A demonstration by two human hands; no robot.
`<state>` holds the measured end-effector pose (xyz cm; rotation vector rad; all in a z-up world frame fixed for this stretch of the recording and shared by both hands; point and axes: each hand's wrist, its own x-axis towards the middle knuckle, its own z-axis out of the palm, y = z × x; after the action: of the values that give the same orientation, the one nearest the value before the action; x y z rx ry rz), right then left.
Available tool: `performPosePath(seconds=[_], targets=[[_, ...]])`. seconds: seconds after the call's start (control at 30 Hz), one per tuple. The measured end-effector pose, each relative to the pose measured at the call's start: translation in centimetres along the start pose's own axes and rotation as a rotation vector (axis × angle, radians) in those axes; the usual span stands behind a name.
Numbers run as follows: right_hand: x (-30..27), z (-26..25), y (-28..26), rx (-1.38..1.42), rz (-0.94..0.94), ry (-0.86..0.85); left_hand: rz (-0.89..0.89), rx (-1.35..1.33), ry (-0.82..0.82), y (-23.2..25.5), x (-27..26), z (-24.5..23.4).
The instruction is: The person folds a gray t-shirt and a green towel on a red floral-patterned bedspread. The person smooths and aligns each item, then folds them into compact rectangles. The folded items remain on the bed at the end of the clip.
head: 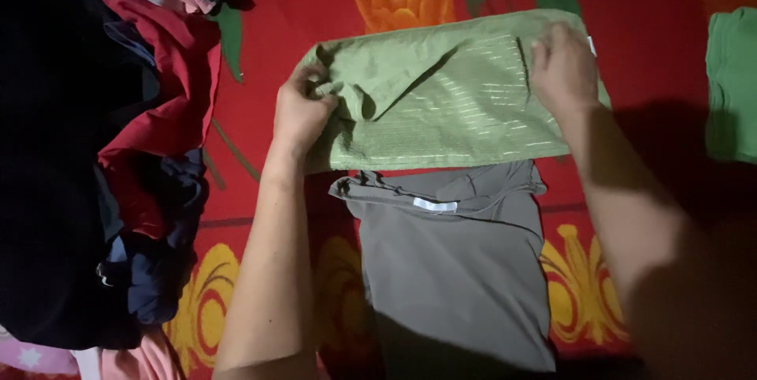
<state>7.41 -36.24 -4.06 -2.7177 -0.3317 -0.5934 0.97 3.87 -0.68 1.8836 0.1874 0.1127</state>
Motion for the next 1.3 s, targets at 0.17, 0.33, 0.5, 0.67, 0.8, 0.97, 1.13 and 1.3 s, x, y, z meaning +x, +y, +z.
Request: performPosePath(seconds=[0.17,0.33,0.5,0.67,0.8,0.97,1.13,1.3], targets=[[0.7,-0.7,0.6,0.113,0.210,-0.051,0.119,0.247,0.296,-2.5,2.3,0.0],[0.9,0.4,2.6,0.044,0.202,0.121,0.221,0.120,0.417,-3.1,2.3,0.5],[1.6,1.4,5.7,-0.147,0.283,0.230,0.307,0.137,0.477,-3.4,3.1,0.5],[2.6,2.9,8.7,-0.161,0.211,0.331,0.288,0.086,0.462,-2.3,3.4,0.5],[3.1,2.8,7.9,-0.190,0.242,0.337,0.158,0.123,0.448,-1.1,2.7,-0.3],[2.3,2.3,7.5,-0.103,0.215,0.302,0.092,0.628,0.599,-3.2,3.0,-0.6],[2.6,1.8,7.6,-0.038,0.297,0.202,-0.131,0.454,0.533,-2.8,1.8,-2.3],[-2.1,1.7,9.8,-0.120,0.547,0.037,-0.235,0.346,0.401,-7.9,-1.0,-5.3]])
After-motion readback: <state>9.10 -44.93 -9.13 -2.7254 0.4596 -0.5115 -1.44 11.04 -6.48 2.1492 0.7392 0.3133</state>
